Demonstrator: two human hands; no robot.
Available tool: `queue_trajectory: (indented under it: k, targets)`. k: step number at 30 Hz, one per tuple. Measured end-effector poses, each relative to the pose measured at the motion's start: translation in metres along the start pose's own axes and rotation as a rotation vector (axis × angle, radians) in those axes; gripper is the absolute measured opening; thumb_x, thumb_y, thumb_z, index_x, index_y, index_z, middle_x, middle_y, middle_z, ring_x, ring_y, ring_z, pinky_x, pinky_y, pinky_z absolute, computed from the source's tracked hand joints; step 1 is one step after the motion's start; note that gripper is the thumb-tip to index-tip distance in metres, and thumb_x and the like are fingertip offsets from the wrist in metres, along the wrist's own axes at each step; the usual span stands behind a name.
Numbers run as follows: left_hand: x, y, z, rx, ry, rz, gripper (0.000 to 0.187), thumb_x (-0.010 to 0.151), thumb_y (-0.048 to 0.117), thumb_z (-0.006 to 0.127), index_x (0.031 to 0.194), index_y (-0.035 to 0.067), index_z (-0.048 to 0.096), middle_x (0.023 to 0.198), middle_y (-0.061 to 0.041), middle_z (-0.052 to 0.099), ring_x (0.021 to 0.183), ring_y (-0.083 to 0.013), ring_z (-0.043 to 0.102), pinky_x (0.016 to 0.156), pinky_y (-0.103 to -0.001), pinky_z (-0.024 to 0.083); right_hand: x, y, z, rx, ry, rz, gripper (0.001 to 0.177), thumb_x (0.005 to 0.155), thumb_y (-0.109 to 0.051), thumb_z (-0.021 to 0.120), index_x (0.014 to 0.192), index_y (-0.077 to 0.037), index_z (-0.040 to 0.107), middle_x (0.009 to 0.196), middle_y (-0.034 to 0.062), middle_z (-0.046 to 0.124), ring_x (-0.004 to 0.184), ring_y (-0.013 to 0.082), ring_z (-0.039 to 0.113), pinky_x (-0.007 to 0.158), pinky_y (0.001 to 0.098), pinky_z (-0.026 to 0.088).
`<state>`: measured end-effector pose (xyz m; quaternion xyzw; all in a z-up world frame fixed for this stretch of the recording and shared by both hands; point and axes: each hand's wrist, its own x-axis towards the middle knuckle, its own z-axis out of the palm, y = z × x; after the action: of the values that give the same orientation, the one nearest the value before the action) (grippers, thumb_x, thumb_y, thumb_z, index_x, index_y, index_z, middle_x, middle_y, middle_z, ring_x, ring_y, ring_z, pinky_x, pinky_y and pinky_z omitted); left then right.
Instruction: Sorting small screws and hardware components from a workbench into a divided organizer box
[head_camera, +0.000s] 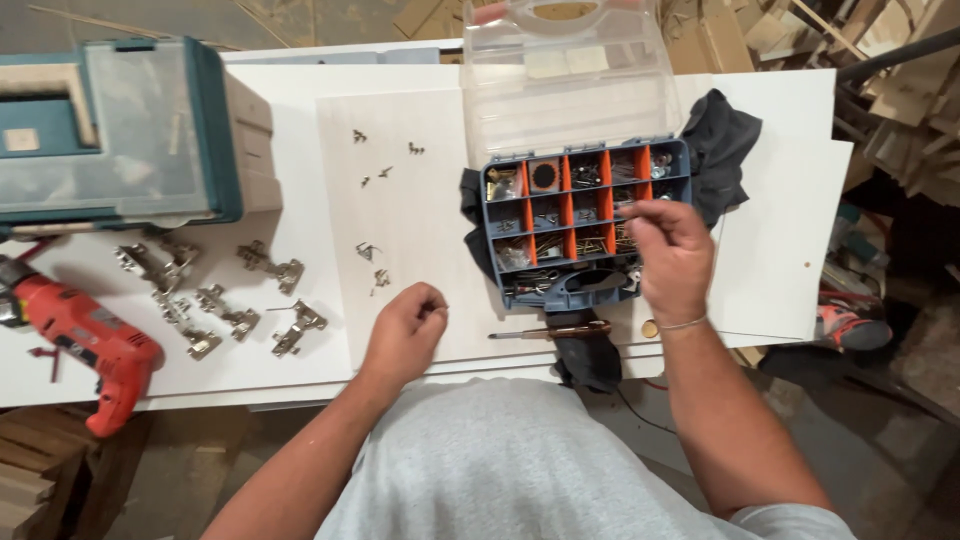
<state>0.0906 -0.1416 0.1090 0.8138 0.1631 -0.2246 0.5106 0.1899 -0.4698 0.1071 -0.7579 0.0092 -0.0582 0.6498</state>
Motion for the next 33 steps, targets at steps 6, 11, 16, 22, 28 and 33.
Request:
queue_trajectory:
  k: [6, 11, 16, 22, 28, 33]
  targets:
    - [0.001, -0.028, 0.014, -0.125, 0.004, -0.100, 0.009, 0.087, 0.015, 0.063, 0.090, 0.010, 0.071, 0.069, -0.009, 0.059, 0.071, -0.0226, 0.057, 0.070, -0.039, 0.052, 0.011, 0.016, -0.041, -0.053, 0.004, 0.049, 0.016, 0.101, 0.012, 0.062, 0.116, 0.006, 0.061, 0.108, 0.0248, 0.073, 0.087, 0.0224, 0.071, 0.082, 0.0327, 0.061]
    - [0.011, -0.021, 0.026, -0.317, -0.011, -0.151, 0.007, 0.090, 0.012, 0.063, 0.089, 0.008, 0.069, 0.066, -0.008, 0.059, 0.065, -0.0181, 0.056, 0.061, -0.033, 0.051, 0.007, -0.001, -0.004, -0.147, -0.052, 0.145, 0.019, 0.093, 0.006, 0.074, 0.110, -0.001, 0.067, 0.097, 0.0158, 0.074, 0.081, 0.0174, 0.069, 0.077, 0.0318, 0.058]
    - [0.021, -0.012, 0.038, -0.661, -0.037, -0.274, 0.007, 0.093, 0.011, 0.060, 0.090, 0.007, 0.064, 0.071, -0.013, 0.066, 0.062, -0.0175, 0.063, 0.059, -0.029, 0.058, 0.006, 0.020, 0.031, -0.583, -0.211, 0.016, 0.019, 0.087, -0.024, 0.089, 0.098, -0.015, 0.077, 0.077, 0.0041, 0.074, 0.073, 0.0239, 0.073, 0.067, 0.0344, 0.058]
    - [0.015, -0.001, 0.043, -1.069, -0.160, -0.314, 0.007, 0.100, 0.011, 0.058, 0.102, 0.006, 0.063, 0.084, -0.011, 0.069, 0.067, -0.0172, 0.070, 0.060, -0.029, 0.063, 0.000, 0.004, 0.053, -0.579, -0.225, -0.059, 0.021, 0.094, -0.030, 0.086, 0.107, -0.016, 0.078, 0.084, 0.0048, 0.076, 0.082, 0.0216, 0.074, 0.075, 0.0335, 0.059]
    - [0.004, 0.010, 0.045, -1.124, -0.296, -0.260, 0.009, 0.103, 0.013, 0.058, 0.106, 0.005, 0.061, 0.084, -0.010, 0.072, 0.068, -0.0160, 0.072, 0.063, -0.029, 0.063, -0.031, -0.040, 0.080, -0.181, -0.641, 0.136, 0.027, 0.088, -0.005, 0.076, 0.112, -0.015, 0.081, 0.091, 0.0121, 0.079, 0.085, 0.0298, 0.074, 0.081, 0.0434, 0.058]
    - [0.000, 0.015, 0.047, -1.038, -0.289, -0.266, 0.009, 0.103, 0.014, 0.059, 0.105, 0.006, 0.063, 0.082, -0.009, 0.071, 0.067, -0.0147, 0.071, 0.062, -0.026, 0.063, -0.057, -0.033, 0.091, -0.137, -0.529, 0.094, 0.014, 0.088, -0.010, 0.079, 0.100, -0.016, 0.082, 0.083, 0.0053, 0.076, 0.072, 0.0192, 0.070, 0.069, 0.0337, 0.056]
